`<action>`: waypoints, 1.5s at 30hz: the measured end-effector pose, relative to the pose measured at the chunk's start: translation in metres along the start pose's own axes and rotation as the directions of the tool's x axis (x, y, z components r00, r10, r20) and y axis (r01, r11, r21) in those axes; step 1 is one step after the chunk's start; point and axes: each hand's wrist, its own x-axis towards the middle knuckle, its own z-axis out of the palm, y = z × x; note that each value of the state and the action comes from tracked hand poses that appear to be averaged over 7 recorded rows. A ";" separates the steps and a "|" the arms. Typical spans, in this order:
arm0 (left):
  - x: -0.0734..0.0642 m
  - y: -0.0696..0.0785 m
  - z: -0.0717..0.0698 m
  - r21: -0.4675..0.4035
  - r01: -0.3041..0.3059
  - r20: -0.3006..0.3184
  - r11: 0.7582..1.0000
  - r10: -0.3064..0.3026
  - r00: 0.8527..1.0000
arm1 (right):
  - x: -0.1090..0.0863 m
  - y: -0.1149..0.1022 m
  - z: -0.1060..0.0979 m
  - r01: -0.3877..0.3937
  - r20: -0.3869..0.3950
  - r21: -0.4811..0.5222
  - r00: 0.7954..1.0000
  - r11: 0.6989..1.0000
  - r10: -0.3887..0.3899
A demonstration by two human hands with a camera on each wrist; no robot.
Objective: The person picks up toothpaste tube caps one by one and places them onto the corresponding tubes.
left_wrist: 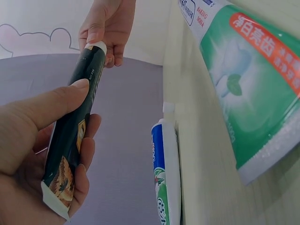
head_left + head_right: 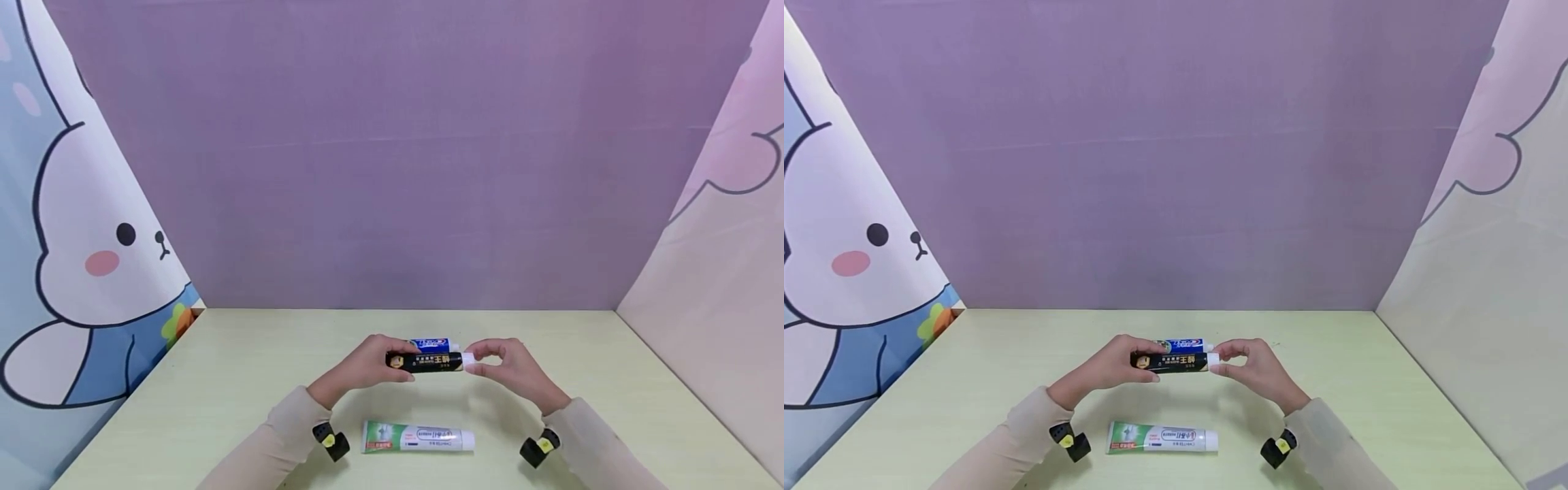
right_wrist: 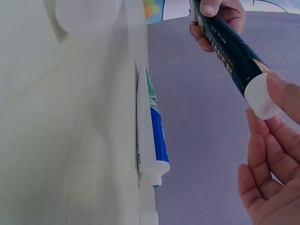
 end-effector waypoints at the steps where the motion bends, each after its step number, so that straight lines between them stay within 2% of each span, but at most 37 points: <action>1: 0.000 0.000 0.000 0.001 0.000 -0.002 1.000 0.000 1.000 | 0.000 0.000 0.000 -0.008 0.001 0.007 1.000 1.000 0.008; 5: 0.000 0.001 0.000 0.007 0.008 -0.010 1.000 -0.008 1.000 | 0.000 0.001 0.000 -0.021 0.005 0.038 1.000 0.999 0.020; 12: -0.001 0.001 0.002 0.013 0.023 -0.018 1.000 -0.023 1.000 | -0.001 0.005 0.002 0.018 0.016 0.081 1.000 0.997 -0.020; 30: 0.000 -0.001 0.002 0.048 0.036 -0.007 0.998 -0.036 0.999 | 0.002 0.003 0.003 -0.005 0.002 0.067 1.000 0.998 0.004; 38: -0.004 -0.002 0.003 0.049 0.028 0.017 0.998 -0.029 0.999 | -0.003 0.005 0.005 -0.003 0.024 0.098 1.000 0.995 0.000; 45: -0.006 -0.004 0.006 0.041 0.021 0.021 0.999 -0.022 1.000 | -0.007 0.007 0.007 -0.004 0.004 0.089 1.000 0.996 0.003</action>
